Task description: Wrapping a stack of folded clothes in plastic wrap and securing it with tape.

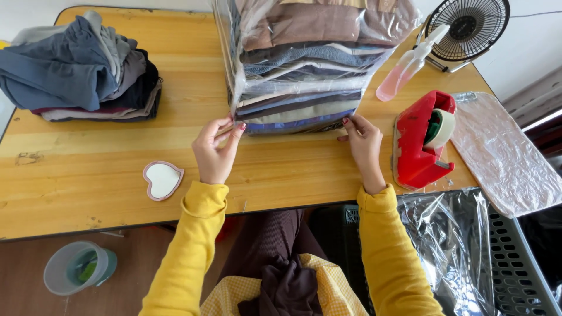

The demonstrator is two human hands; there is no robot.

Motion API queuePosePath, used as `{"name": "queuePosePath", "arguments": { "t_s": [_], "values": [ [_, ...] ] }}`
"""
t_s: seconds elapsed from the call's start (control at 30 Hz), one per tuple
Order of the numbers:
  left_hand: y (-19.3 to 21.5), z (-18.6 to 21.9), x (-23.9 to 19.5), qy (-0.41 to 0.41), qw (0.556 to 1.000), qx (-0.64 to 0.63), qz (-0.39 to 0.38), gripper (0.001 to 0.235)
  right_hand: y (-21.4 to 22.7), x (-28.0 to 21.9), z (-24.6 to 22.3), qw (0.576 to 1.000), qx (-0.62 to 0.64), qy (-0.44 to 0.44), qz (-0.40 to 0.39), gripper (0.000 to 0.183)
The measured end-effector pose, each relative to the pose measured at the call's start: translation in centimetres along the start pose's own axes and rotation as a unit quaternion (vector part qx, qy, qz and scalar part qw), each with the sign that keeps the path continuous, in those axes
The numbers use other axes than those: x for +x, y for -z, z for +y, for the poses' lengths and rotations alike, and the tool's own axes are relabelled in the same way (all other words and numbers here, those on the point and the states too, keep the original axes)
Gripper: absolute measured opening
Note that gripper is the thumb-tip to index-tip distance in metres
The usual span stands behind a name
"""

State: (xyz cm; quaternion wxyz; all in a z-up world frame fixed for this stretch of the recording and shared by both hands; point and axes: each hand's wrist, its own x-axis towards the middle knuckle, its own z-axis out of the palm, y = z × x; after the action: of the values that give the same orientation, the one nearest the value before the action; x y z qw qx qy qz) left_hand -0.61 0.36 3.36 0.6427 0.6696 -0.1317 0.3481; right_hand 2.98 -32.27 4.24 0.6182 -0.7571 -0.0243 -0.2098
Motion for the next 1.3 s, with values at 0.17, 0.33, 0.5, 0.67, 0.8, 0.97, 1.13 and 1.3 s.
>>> {"name": "queuePosePath", "arguments": {
  "t_s": [0.17, 0.33, 0.5, 0.67, 0.8, 0.97, 1.13, 1.3],
  "values": [
    [0.0, -1.4, 0.4, 0.035, 0.997, 0.041, 0.057, 0.013, -0.3, -1.4, -0.2, 1.0, -0.03, 0.001, 0.0, 0.022],
    [0.5, -4.2, 0.8, 0.044, 0.99, 0.061, 0.123, 0.015, -2.4, -6.0, -3.1, 0.993, -0.12, 0.016, 0.013, 0.019],
    [-1.5, -3.6, -0.1, 0.038, 0.985, 0.17, -0.008, 0.077, -5.6, -10.7, -5.3, 0.955, -0.273, 0.117, -0.021, 0.028],
    [-7.6, 1.5, -2.8, 0.042, 0.996, 0.077, -0.031, 0.102, -5.4, -10.7, -3.3, 0.968, -0.14, 0.148, -0.147, 0.038],
    [-10.0, 6.7, -1.5, -0.042, 0.98, 0.189, 0.052, 0.116, -3.5, -6.6, -1.1, 0.967, 0.016, 0.068, -0.247, 0.037],
    [-10.0, 5.1, 1.9, -0.079, 0.962, 0.236, 0.108, 0.116, -0.6, 4.0, 1.3, 0.978, 0.154, -0.027, -0.136, 0.043],
    [-9.6, 3.8, 2.6, -0.124, 0.956, 0.247, 0.1, 0.114, 1.3, 13.9, 5.8, 0.969, 0.212, -0.119, -0.033, 0.059],
    [-8.1, 3.2, 3.5, -0.141, 0.946, 0.283, 0.068, 0.112, 0.6, 19.2, 10.0, 0.93, 0.324, -0.171, 0.001, 0.059]
  ]
}}
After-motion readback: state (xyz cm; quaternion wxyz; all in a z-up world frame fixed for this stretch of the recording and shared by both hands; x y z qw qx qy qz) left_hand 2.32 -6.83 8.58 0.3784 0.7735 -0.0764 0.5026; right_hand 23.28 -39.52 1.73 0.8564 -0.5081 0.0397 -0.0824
